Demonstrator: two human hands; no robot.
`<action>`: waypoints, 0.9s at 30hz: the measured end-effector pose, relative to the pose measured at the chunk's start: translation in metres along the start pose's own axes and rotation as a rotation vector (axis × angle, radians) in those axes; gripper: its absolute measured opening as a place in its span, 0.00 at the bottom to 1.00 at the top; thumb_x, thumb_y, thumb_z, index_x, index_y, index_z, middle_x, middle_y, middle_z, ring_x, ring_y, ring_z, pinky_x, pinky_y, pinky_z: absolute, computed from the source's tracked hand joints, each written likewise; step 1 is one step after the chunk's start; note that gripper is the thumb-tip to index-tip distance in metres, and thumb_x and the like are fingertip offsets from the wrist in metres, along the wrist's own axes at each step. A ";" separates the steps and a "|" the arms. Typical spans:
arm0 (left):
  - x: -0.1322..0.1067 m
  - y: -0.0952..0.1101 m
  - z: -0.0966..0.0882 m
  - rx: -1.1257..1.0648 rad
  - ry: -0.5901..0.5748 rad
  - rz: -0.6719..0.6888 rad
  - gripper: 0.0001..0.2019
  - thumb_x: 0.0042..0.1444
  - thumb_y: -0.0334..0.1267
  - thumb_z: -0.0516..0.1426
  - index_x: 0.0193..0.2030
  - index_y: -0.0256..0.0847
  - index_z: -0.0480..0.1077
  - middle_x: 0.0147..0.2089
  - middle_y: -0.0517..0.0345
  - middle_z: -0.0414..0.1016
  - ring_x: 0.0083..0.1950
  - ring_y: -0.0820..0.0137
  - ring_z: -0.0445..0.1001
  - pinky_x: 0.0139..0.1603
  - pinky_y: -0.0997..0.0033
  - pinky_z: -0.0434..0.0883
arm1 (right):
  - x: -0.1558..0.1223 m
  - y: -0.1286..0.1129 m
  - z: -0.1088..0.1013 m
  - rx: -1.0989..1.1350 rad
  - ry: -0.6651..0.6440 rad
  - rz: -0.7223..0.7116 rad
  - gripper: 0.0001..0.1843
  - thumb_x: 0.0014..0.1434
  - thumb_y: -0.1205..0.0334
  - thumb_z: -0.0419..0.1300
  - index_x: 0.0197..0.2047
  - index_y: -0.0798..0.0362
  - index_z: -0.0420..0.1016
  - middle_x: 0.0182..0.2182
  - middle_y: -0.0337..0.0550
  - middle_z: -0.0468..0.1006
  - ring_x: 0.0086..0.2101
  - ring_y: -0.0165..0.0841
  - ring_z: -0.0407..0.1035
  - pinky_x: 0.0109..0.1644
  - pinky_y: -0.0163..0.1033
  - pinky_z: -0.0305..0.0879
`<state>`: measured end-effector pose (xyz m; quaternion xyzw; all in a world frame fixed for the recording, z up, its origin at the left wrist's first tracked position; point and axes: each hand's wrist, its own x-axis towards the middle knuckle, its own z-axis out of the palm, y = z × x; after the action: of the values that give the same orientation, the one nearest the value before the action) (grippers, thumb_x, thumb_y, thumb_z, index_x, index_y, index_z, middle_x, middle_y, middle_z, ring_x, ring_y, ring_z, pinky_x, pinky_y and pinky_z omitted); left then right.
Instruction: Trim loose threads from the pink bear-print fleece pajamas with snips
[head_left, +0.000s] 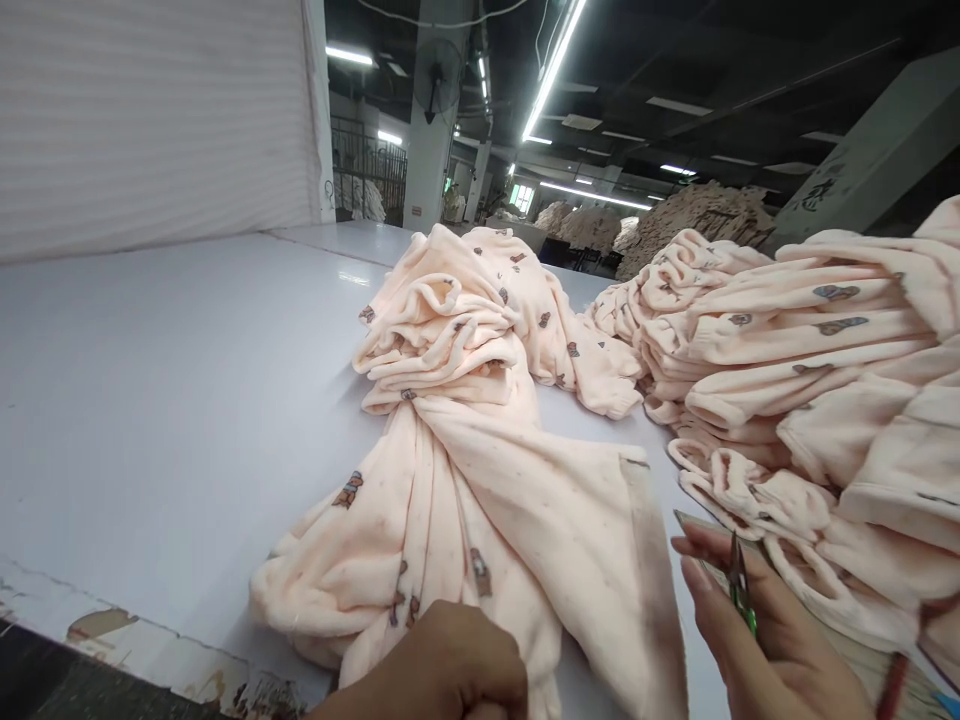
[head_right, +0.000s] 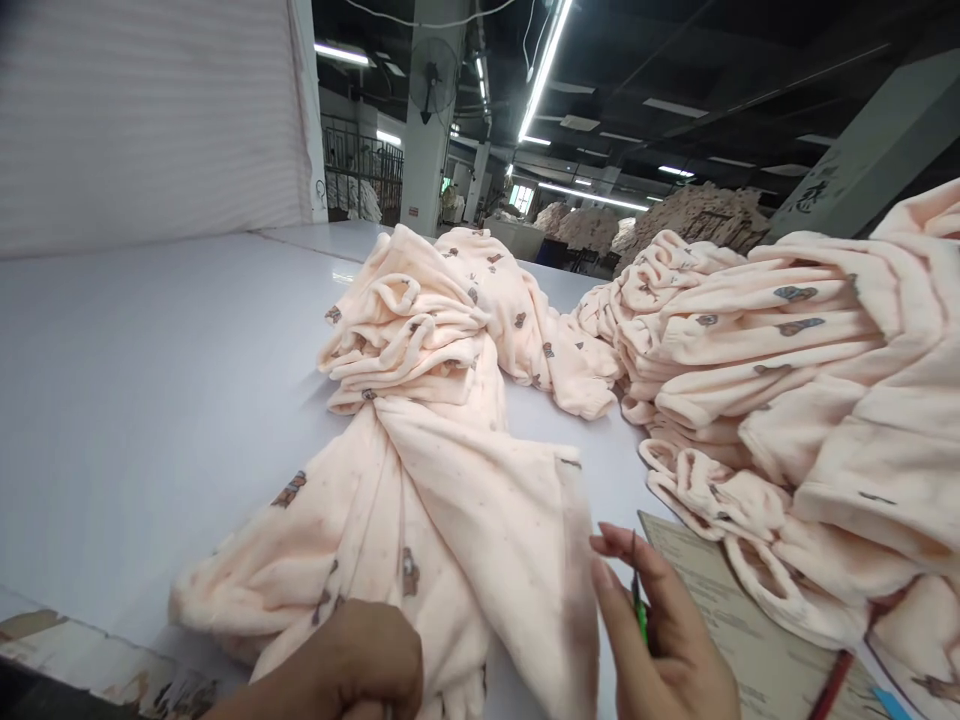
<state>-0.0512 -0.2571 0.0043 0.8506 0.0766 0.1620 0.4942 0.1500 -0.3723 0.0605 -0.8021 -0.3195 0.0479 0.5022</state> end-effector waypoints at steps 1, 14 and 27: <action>-0.002 -0.009 0.002 0.065 -0.034 -0.032 0.09 0.43 0.31 0.49 0.15 0.41 0.61 0.17 0.62 0.62 0.23 0.72 0.60 0.28 0.73 0.57 | 0.008 0.000 0.001 0.033 0.009 0.038 0.26 0.51 0.42 0.58 0.49 0.46 0.69 0.51 0.41 0.73 0.53 0.34 0.64 0.47 0.25 0.64; -0.057 0.034 -0.047 0.357 0.004 -0.501 0.07 0.42 0.26 0.46 0.23 0.39 0.63 0.27 0.61 0.68 0.29 0.73 0.64 0.30 0.78 0.55 | 0.003 -0.014 0.043 0.111 -0.420 -0.162 0.14 0.53 0.51 0.58 0.41 0.48 0.76 0.34 0.38 0.79 0.34 0.33 0.73 0.35 0.29 0.69; -0.005 0.055 -0.018 0.108 0.326 -0.330 0.27 0.45 0.50 0.59 0.49 0.36 0.62 0.42 0.48 0.70 0.38 0.62 0.68 0.38 0.69 0.64 | -0.019 -0.047 0.033 0.173 -0.363 -0.294 0.08 0.54 0.52 0.57 0.35 0.45 0.74 0.21 0.33 0.72 0.22 0.28 0.69 0.26 0.25 0.67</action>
<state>-0.0643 -0.2712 0.0589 0.8143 0.3022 0.2100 0.4490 0.1002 -0.3434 0.0791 -0.6792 -0.5125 0.1446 0.5051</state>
